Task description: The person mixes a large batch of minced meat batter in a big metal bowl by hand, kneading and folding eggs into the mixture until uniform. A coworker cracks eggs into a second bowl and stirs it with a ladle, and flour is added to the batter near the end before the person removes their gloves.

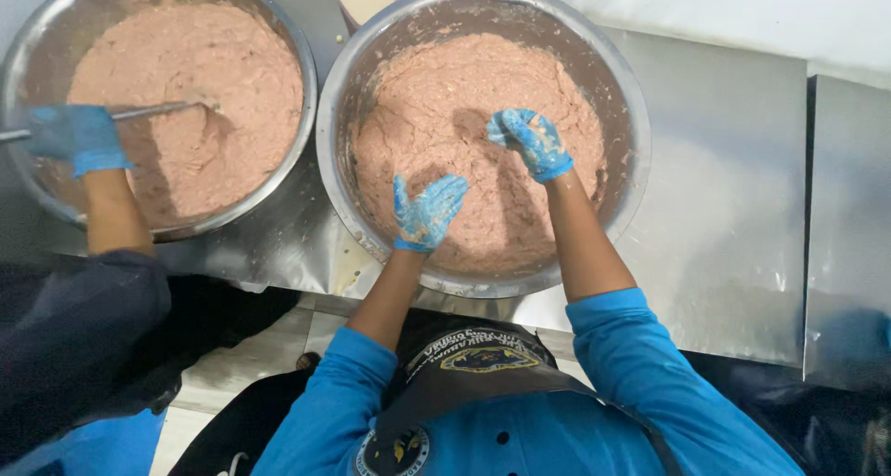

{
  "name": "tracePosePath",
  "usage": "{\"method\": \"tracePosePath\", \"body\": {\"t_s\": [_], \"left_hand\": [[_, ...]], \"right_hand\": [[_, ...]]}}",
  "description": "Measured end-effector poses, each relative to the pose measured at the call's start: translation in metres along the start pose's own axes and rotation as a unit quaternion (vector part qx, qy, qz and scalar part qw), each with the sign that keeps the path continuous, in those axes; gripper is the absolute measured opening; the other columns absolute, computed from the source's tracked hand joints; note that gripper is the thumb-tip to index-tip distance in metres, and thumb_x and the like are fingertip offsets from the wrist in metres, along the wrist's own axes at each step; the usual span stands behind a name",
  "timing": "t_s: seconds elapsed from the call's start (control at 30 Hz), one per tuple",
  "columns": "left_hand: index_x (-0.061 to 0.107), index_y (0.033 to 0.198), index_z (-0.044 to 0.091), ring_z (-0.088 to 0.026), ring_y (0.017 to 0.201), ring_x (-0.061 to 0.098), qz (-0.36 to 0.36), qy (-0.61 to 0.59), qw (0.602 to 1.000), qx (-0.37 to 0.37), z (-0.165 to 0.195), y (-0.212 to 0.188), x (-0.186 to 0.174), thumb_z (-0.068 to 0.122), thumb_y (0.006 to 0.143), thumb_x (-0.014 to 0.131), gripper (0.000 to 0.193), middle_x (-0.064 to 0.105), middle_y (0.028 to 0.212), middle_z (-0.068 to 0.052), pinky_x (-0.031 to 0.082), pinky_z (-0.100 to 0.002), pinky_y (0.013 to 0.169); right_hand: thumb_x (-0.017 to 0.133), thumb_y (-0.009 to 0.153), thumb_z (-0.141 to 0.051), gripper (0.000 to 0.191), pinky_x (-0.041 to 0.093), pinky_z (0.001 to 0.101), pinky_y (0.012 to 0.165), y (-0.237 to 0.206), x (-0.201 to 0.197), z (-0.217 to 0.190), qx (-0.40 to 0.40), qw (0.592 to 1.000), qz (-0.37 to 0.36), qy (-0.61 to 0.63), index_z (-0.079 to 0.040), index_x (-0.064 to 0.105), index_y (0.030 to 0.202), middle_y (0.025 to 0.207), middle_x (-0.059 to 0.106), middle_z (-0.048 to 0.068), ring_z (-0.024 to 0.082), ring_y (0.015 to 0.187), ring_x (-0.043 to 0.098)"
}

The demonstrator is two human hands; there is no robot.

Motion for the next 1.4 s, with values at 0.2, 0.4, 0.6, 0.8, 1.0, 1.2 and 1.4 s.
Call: {"method": "tracePosePath", "body": {"t_s": [0.2, 0.4, 0.6, 0.8, 1.0, 1.2, 1.4], "left_hand": [[0.044, 0.149, -0.008, -0.04, 0.142, 0.048, 0.102, 0.097, 0.989, 0.042, -0.001, 0.012, -0.019, 0.076, 0.096, 0.033, 0.1, 0.05, 0.151, -0.028, 0.033, -0.046, 0.121], [0.055, 0.14, -0.002, -0.034, 0.132, 0.056, 0.041, 0.454, 0.874, 0.166, -0.02, 0.031, 0.01, 0.042, 0.106, 0.042, 0.058, 0.061, 0.139, -0.02, 0.041, -0.044, 0.116], [0.067, 0.13, 0.004, -0.027, 0.125, 0.062, -0.018, 0.637, 0.733, 0.237, -0.049, 0.032, 0.044, 0.015, 0.11, 0.046, 0.031, 0.068, 0.131, -0.012, 0.046, -0.038, 0.11], [0.069, 0.115, 0.004, -0.034, 0.117, 0.061, -0.028, 0.674, 0.693, 0.255, -0.049, 0.033, 0.068, 0.014, 0.097, 0.066, 0.021, 0.068, 0.119, -0.016, 0.048, -0.042, 0.104], [0.065, 0.11, 0.003, -0.035, 0.108, 0.063, -0.007, 0.716, 0.646, 0.264, -0.046, 0.039, 0.072, 0.014, 0.094, 0.068, 0.02, 0.062, 0.117, -0.019, 0.051, -0.042, 0.096], [0.066, 0.109, 0.003, -0.023, 0.097, 0.06, -0.01, 0.655, 0.717, 0.239, -0.055, 0.041, 0.054, 0.01, 0.102, 0.064, 0.01, 0.063, 0.104, -0.01, 0.052, -0.037, 0.086], [0.059, 0.126, 0.007, -0.01, 0.099, 0.058, -0.018, 0.22, 0.975, 0.009, -0.084, 0.04, 0.021, 0.016, 0.106, 0.053, 0.023, 0.063, 0.111, 0.0, 0.05, -0.028, 0.088]], "right_hand": [[0.084, 0.081, -0.049, 0.046, 0.052, 0.0425, 0.085, -0.022, -0.02, 0.037, 0.091, 0.765, 0.081, -0.633, -0.007, 0.078, 0.098, 0.098, 0.073, 0.016, 0.031, 0.094, 0.067], [0.074, 0.09, -0.057, 0.06, 0.056, 0.0485, 0.077, -0.021, -0.015, 0.069, 0.089, 0.969, 0.184, -0.136, -0.004, 0.072, 0.117, 0.11, 0.071, 0.016, 0.031, 0.09, 0.069], [0.063, 0.087, -0.068, 0.083, 0.055, 0.0457, 0.09, -0.022, 0.003, 0.083, 0.128, 0.93, 0.2, 0.28, -0.012, 0.05, 0.147, 0.142, 0.061, 0.007, 0.027, 0.119, 0.064], [0.063, 0.087, -0.068, 0.079, 0.055, 0.0492, 0.093, -0.027, 0.0, 0.076, 0.11, 0.918, 0.204, 0.323, -0.011, 0.053, 0.141, 0.139, 0.061, 0.011, 0.031, 0.121, 0.062], [0.064, 0.088, -0.067, 0.082, 0.054, 0.0487, 0.099, -0.027, 0.006, 0.074, 0.105, 0.917, 0.195, 0.332, -0.008, 0.052, 0.144, 0.141, 0.061, 0.014, 0.032, 0.125, 0.063], [0.058, 0.083, -0.074, 0.088, 0.051, 0.0476, 0.099, -0.032, 0.01, 0.075, 0.121, 0.935, 0.196, 0.271, -0.014, 0.049, 0.147, 0.145, 0.058, 0.007, 0.027, 0.127, 0.059], [0.057, 0.084, -0.077, 0.091, 0.048, 0.0476, 0.103, -0.026, 0.009, 0.069, 0.084, 0.936, 0.221, 0.262, -0.011, 0.051, 0.146, 0.145, 0.059, 0.008, 0.028, 0.127, 0.06]]}}
Point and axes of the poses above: each hand's wrist, its own y-axis towards the middle knuckle, its own x-axis out of the palm, z = x × y, the point moved 8 cm from there along y, towards the middle knuckle
